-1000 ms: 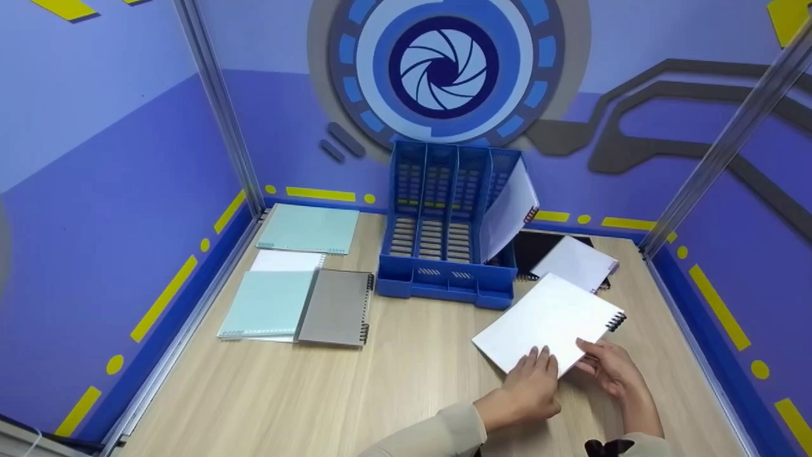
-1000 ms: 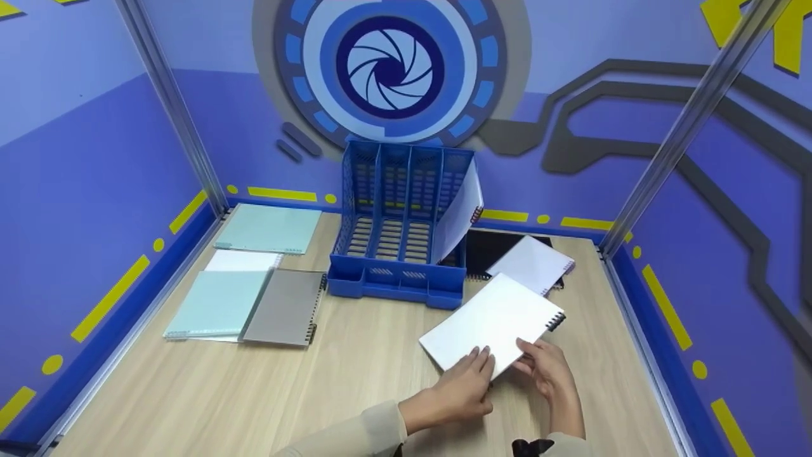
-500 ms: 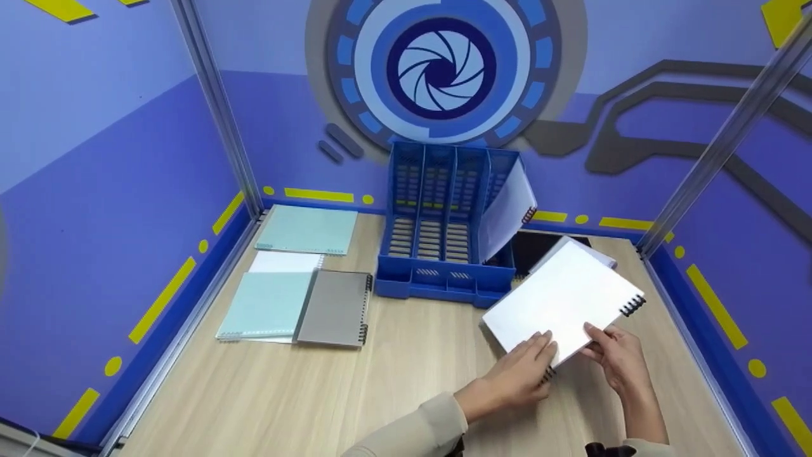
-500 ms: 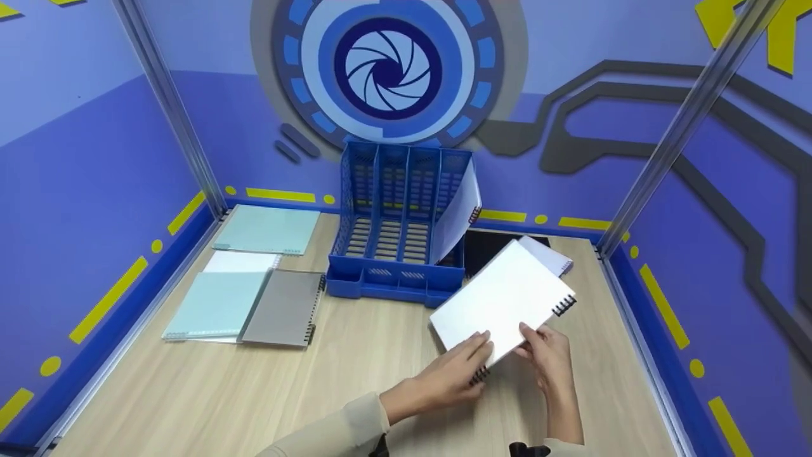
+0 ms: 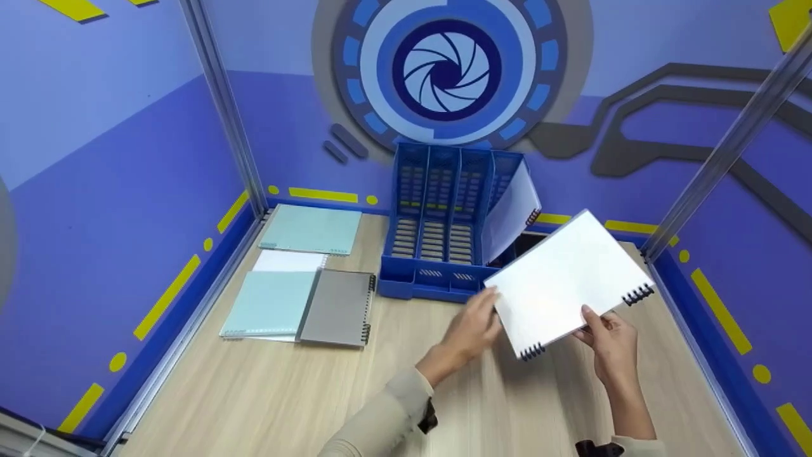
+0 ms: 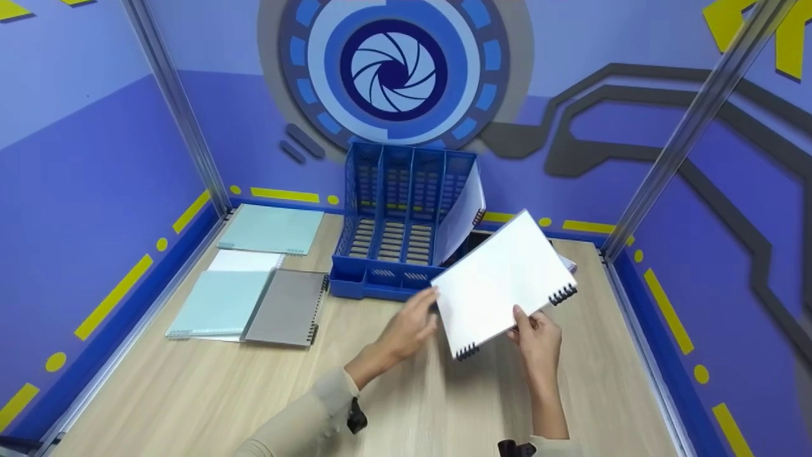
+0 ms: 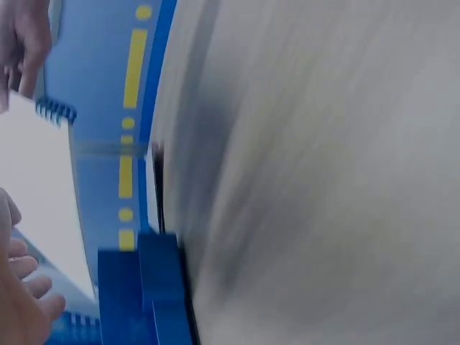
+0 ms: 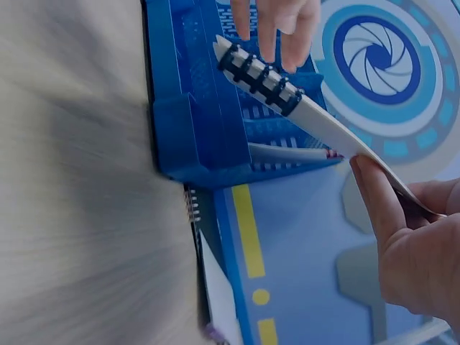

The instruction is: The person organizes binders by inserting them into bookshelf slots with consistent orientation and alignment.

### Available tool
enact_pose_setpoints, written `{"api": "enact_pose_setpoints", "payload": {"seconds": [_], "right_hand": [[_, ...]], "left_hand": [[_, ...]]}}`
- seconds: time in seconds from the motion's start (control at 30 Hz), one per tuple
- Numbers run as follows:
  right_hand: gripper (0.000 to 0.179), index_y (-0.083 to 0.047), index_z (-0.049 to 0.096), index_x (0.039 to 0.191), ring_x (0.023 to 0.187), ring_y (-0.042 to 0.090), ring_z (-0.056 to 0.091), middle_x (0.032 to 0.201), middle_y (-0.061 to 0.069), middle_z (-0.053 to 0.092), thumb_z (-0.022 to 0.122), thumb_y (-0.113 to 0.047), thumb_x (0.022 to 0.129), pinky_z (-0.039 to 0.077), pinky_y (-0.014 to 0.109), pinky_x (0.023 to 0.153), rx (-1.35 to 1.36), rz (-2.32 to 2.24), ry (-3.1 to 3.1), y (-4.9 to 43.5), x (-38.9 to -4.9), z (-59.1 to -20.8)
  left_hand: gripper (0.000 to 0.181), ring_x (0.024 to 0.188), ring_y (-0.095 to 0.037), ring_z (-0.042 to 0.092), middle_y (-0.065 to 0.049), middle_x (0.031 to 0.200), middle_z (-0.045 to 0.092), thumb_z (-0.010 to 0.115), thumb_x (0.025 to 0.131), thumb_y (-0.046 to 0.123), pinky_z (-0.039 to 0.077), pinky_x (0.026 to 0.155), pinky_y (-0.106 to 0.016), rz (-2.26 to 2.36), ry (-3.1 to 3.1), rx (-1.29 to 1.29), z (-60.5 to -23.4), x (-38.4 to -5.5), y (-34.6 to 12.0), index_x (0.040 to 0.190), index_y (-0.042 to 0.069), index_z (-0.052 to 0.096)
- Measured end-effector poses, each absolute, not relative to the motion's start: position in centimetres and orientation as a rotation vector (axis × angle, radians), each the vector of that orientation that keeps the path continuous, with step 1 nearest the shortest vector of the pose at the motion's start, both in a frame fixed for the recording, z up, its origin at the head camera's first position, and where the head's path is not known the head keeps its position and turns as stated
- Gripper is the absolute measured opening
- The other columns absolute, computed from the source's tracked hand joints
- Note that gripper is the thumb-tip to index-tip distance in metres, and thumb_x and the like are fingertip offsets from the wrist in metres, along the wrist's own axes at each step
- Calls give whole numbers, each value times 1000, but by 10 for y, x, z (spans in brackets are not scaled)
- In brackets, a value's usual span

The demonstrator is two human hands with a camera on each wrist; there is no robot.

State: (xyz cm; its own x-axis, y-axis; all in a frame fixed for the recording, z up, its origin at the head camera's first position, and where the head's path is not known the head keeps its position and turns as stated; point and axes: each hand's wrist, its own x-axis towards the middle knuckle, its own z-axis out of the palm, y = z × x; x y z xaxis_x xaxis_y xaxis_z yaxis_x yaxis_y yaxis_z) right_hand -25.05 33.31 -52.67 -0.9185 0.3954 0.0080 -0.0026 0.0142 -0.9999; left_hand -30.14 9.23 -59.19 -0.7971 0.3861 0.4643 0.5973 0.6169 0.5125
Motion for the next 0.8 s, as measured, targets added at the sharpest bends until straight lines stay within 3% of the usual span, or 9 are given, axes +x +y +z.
{"api": "enact_pose_setpoints", "payload": {"seconds": [0.23, 0.4, 0.57, 0.67, 0.8], "right_hand": [[38, 15, 59, 127, 82, 9, 71, 100, -1, 66, 62, -13, 101, 58, 25, 78, -380, 1944, -1973, 320, -256, -524], [38, 15, 59, 126, 84, 9, 71, 102, 1, 66, 61, -13, 102, 58, 25, 79, -358, 1931, -1962, 311, -259, -521], [35, 15, 61, 124, 83, 10, 71, 97, 1, 68, 61, -12, 102, 58, 25, 77, -309, 1930, -1926, 307, -261, -520], [34, 16, 62, 121, 83, 11, 71, 97, 2, 68, 61, -12, 102, 58, 25, 77, -294, 1928, -1915, 304, -263, -520], [35, 16, 61, 122, 85, 10, 71, 102, 4, 68, 61, -12, 102, 58, 26, 78, -273, 1903, -1926, 301, -266, -521]], "left_hand": [[47, 141, -30, 45, -13, 151, 49, 58, 95, 7, 35, 116, -40, -1144, -2549, -408, -598, -342, 39, 142, 2, 55], [50, 144, -34, 37, -15, 155, 43, 61, 95, 6, 35, 116, -44, -1080, -2563, -127, -602, -364, -4, 144, 3, 52], [54, 146, -38, 32, -23, 157, 35, 61, 95, -4, 31, 118, -47, -1058, -2551, 39, -610, -377, -35, 147, -2, 46], [54, 144, -40, 36, -28, 154, 36, 54, 97, -8, 32, 117, -47, -1151, -2540, 93, -616, -381, -47, 149, -7, 40], [48, 131, -41, 52, -32, 140, 51, 50, 100, -6, 43, 109, -47, -1239, -2555, 155, -621, -385, -58, 147, -14, 39]]}}
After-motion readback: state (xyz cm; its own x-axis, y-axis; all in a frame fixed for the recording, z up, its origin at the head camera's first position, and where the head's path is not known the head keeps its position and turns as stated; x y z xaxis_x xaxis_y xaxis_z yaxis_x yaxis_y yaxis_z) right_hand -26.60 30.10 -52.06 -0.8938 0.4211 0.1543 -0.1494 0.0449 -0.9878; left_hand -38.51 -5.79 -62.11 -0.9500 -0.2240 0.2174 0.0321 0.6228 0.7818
